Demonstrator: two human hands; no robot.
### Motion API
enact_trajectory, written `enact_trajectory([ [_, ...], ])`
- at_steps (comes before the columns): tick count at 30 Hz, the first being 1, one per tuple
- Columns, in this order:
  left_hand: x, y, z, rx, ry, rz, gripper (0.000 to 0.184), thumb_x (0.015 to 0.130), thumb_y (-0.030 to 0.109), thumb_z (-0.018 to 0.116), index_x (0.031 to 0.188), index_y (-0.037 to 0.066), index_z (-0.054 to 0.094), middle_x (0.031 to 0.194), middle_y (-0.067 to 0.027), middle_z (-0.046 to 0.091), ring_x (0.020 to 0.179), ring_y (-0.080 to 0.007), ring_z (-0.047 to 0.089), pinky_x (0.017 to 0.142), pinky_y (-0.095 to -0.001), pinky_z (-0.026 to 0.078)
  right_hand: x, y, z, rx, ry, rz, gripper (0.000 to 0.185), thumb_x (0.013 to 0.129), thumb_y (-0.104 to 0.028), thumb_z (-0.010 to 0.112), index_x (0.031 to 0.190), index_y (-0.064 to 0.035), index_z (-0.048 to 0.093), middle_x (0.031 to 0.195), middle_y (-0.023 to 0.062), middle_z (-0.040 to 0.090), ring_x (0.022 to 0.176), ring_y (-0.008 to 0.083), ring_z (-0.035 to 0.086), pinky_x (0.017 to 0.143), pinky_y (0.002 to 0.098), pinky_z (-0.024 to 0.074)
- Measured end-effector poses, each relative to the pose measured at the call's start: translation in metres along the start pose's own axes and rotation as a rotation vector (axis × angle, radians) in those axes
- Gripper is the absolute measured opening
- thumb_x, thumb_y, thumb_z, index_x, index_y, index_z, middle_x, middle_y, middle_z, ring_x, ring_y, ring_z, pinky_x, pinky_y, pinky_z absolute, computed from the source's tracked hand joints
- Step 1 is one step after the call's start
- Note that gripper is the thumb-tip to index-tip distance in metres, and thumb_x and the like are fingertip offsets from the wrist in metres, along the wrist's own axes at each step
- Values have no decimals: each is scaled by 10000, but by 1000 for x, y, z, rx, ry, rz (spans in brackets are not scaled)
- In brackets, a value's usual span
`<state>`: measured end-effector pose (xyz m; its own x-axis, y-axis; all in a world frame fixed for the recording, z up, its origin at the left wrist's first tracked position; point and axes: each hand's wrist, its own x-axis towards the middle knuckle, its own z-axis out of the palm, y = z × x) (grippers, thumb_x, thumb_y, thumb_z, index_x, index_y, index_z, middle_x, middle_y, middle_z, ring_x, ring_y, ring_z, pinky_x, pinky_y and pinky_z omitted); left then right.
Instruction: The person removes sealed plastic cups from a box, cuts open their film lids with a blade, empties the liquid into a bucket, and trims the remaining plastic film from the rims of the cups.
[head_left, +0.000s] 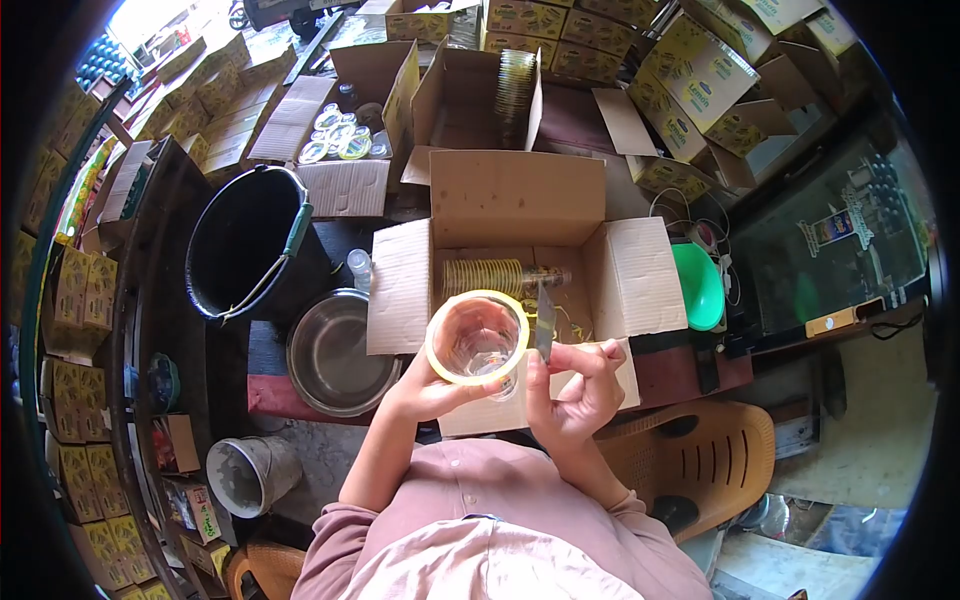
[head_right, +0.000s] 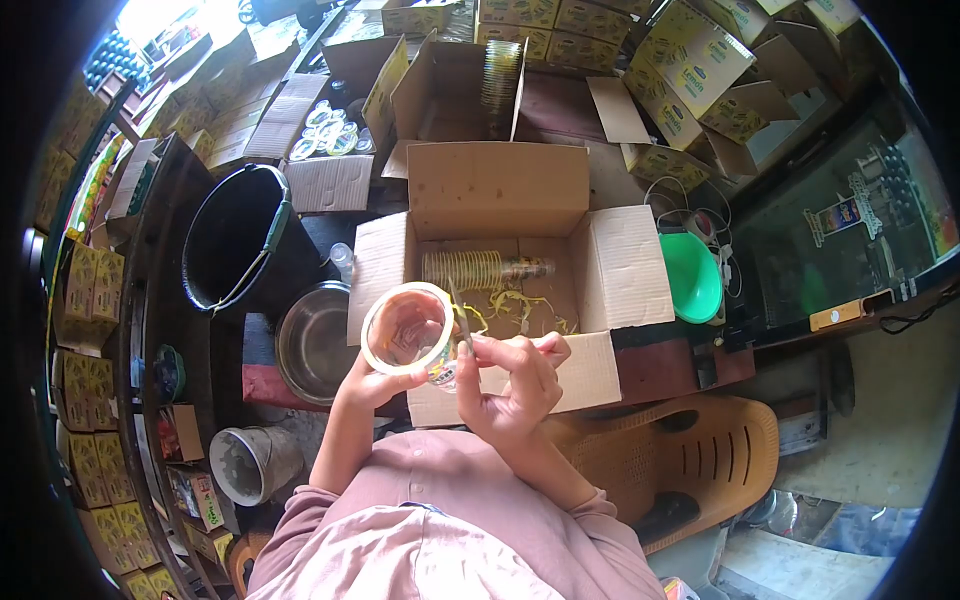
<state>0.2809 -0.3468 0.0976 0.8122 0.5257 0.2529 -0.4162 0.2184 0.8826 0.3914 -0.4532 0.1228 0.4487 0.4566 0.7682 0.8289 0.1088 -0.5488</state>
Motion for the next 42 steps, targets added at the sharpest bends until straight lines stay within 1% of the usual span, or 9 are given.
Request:
enact_trajectory([
  [9, 1, -7, 0, 47, 17, 58, 690, 680, 74, 731, 1238, 21, 327, 1123, -109, 461, 1030, -175, 476, 860, -304, 412, -7, -6, 4, -19, 5, -69, 200, 666, -30, 649, 837, -77, 556, 658, -11, 598, 526, 107, 523, 701, 307, 281],
  [13, 3, -10, 1, 50, -2, 127, 692, 679, 68, 733, 1237, 26, 326, 1127, -101, 451, 1047, -179, 467, 863, -306, 412, -7, -7, 6, -61, 34, -84, 199, 665, -33, 651, 832, -80, 555, 671, -11, 597, 527, 110, 520, 684, 310, 283],
  [21, 0, -9, -2, 246, -58, 122, 671, 672, 85, 747, 1210, 21, 352, 1138, -103, 438, 1058, -187, 467, 878, -319, 405, -3, -5, 3, -160, 20, -122, 201, 654, -37, 659, 827, -82, 566, 690, -24, 594, 509, 117, 497, 670, 313, 286],
  [24, -2, -8, -4, 268, -72, 114, 694, 641, 46, 749, 1215, 16, 359, 1147, -102, 442, 1057, -186, 470, 896, -319, 396, 1, -1, 3, -107, 14, -126, 205, 675, -33, 644, 857, -68, 556, 593, -14, 548, 513, 104, 484, 720, 294, 298],
  [28, -2, -3, -3, 300, -124, 76, 727, 619, 58, 760, 1223, 10, 358, 1152, -100, 444, 1058, -185, 467, 916, -321, 378, 3, 3, 4, -76, 9, -81, 199, 665, -30, 654, 837, -76, 564, 600, -12, 558, 509, 105, 486, 719, 289, 288],
  [31, -2, -4, -5, 147, -112, -40, 752, 623, 113, 758, 1240, 5, 343, 1157, -105, 439, 1064, -188, 462, 938, -328, 360, 4, 5, 3, -39, 5, -32, 205, 651, -33, 669, 821, -95, 573, 604, -26, 573, 497, 101, 487, 688, 286, 281],
  [36, 1, -3, 2, -43, -74, -11, 686, 701, 104, 711, 1250, 20, 308, 1166, -116, 411, 1096, -191, 435, 931, -341, 374, 5, 2, 3, -27, 13, 28, 190, 665, -33, 666, 812, -94, 562, 605, -29, 579, 491, 89, 489, 698, 284, 278],
  [40, 0, -14, -1, -199, -74, 13, 673, 733, 72, 667, 1280, 42, 275, 1172, -124, 397, 1106, -201, 420, 931, -358, 375, 2, 0, 4, -21, 25, -7, 186, 669, -31, 663, 816, -85, 562, 607, -30, 578, 487, 93, 490, 692, 290, 282],
  [42, 0, -15, -3, -165, -92, 15, 679, 739, 63, 655, 1292, 53, 262, 1174, -124, 388, 1107, -205, 418, 927, -360, 381, 1, 0, 4, -12, 47, -41, 182, 668, -33, 663, 813, -81, 563, 615, -27, 581, 487, 98, 490, 688, 294, 284],
])
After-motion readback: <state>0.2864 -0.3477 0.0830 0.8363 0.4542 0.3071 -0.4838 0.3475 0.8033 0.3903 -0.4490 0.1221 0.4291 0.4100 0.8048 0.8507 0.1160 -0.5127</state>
